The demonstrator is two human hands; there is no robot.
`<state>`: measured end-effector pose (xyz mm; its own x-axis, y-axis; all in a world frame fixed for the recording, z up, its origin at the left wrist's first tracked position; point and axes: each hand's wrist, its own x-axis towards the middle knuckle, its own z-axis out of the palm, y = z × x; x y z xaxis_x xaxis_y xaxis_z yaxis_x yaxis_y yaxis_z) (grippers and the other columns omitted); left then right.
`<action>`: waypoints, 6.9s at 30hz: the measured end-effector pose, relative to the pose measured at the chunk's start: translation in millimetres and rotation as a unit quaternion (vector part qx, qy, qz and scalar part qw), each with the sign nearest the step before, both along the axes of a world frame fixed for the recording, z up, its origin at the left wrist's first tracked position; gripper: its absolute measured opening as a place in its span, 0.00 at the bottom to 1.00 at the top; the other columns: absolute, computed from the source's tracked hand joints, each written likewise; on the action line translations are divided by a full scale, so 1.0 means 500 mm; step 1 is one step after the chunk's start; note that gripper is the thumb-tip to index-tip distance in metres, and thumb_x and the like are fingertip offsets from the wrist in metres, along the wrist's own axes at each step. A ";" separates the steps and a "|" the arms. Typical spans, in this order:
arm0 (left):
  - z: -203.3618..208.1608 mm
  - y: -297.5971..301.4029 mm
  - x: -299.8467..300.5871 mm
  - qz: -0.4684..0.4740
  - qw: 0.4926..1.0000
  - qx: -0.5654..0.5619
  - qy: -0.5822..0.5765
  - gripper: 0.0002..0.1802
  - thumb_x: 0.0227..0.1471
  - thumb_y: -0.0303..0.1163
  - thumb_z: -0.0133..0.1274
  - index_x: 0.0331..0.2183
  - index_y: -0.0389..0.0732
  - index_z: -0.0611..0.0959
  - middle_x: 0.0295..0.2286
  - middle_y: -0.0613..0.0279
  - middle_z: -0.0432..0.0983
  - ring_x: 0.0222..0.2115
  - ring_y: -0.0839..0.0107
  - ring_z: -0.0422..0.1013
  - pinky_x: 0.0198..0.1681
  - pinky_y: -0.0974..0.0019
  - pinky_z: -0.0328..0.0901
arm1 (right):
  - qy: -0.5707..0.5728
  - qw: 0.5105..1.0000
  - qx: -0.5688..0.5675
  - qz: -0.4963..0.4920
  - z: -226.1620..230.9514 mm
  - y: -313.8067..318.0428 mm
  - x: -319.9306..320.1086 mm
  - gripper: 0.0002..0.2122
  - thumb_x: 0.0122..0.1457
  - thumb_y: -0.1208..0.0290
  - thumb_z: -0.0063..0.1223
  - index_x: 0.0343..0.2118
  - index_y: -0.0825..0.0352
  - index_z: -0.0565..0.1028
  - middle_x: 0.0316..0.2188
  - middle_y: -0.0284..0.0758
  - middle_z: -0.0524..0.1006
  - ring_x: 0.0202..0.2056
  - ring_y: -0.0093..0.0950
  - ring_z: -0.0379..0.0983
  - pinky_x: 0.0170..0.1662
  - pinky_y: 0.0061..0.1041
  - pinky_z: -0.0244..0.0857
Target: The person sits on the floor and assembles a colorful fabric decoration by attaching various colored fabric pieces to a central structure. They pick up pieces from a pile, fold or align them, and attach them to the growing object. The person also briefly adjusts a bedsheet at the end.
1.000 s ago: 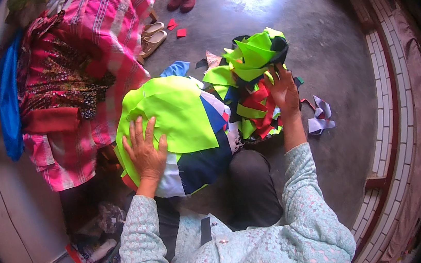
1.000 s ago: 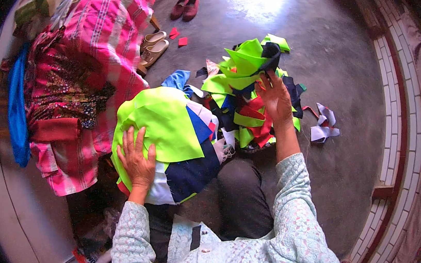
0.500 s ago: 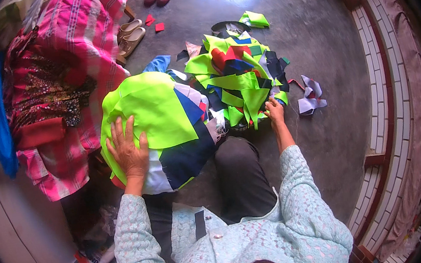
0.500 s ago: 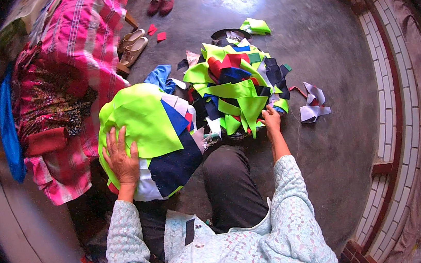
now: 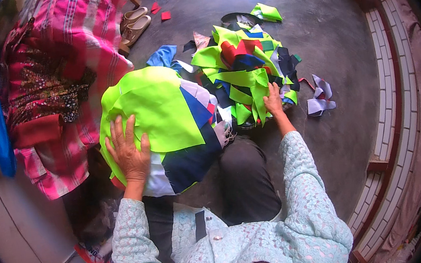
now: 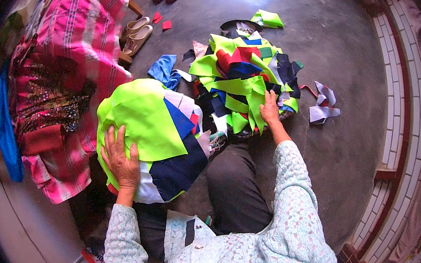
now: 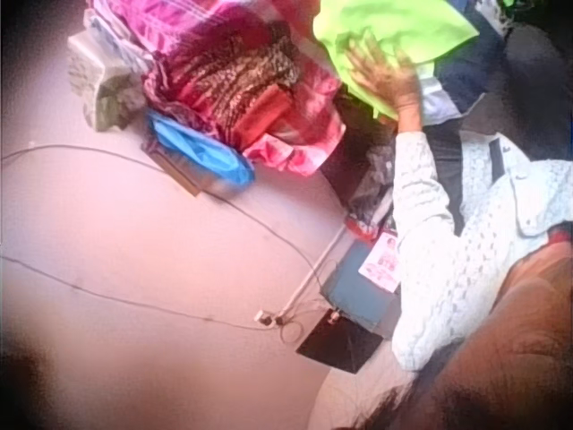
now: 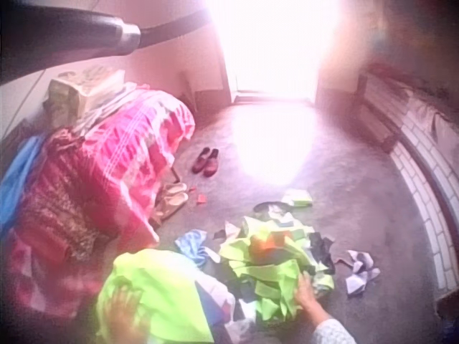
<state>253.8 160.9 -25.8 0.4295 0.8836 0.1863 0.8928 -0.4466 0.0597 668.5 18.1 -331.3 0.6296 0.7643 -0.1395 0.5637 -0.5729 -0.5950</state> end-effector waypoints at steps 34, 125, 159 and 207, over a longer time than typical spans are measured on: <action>-0.051 -0.011 -0.026 0.022 0.987 0.077 -0.136 0.29 0.49 0.54 0.46 0.52 0.57 0.71 0.55 0.57 0.61 0.58 0.56 0.53 0.58 0.37 0.40 | 0.374 0.818 0.435 0.032 0.596 -0.104 -0.439 0.12 0.63 0.71 0.45 0.44 0.72 0.71 0.39 0.36 0.75 0.37 0.22 0.72 0.41 0.22 0.66; -0.038 -0.135 0.015 0.010 0.994 0.067 -0.086 0.29 0.53 0.47 0.47 0.54 0.45 0.68 0.57 0.55 0.55 0.60 0.55 0.49 0.59 0.43 0.43 | 0.594 0.711 0.281 0.252 0.649 -0.113 -0.398 0.16 0.60 0.70 0.48 0.51 0.68 0.69 0.30 0.35 0.76 0.30 0.19 0.72 0.36 0.18 0.67; -0.002 -0.139 0.064 0.033 0.999 0.000 -0.001 0.31 0.51 0.41 0.43 0.55 0.39 0.64 0.58 0.50 0.54 0.60 0.53 0.48 0.61 0.48 0.40 | 0.073 0.989 0.110 0.060 0.004 0.035 0.021 0.46 0.40 0.83 0.53 0.63 0.67 0.40 0.60 0.48 0.53 0.60 0.42 0.51 0.61 0.29 0.49; -0.125 -0.125 0.023 0.074 0.975 0.207 0.040 0.11 0.48 0.35 0.45 0.33 0.45 0.80 0.36 0.62 0.73 0.43 0.64 0.67 0.55 0.46 0.54 | 0.483 0.836 0.260 0.020 0.552 0.036 -0.430 0.09 0.60 0.69 0.49 0.41 0.65 0.71 0.30 0.30 0.76 0.22 0.20 0.72 0.18 0.19 0.67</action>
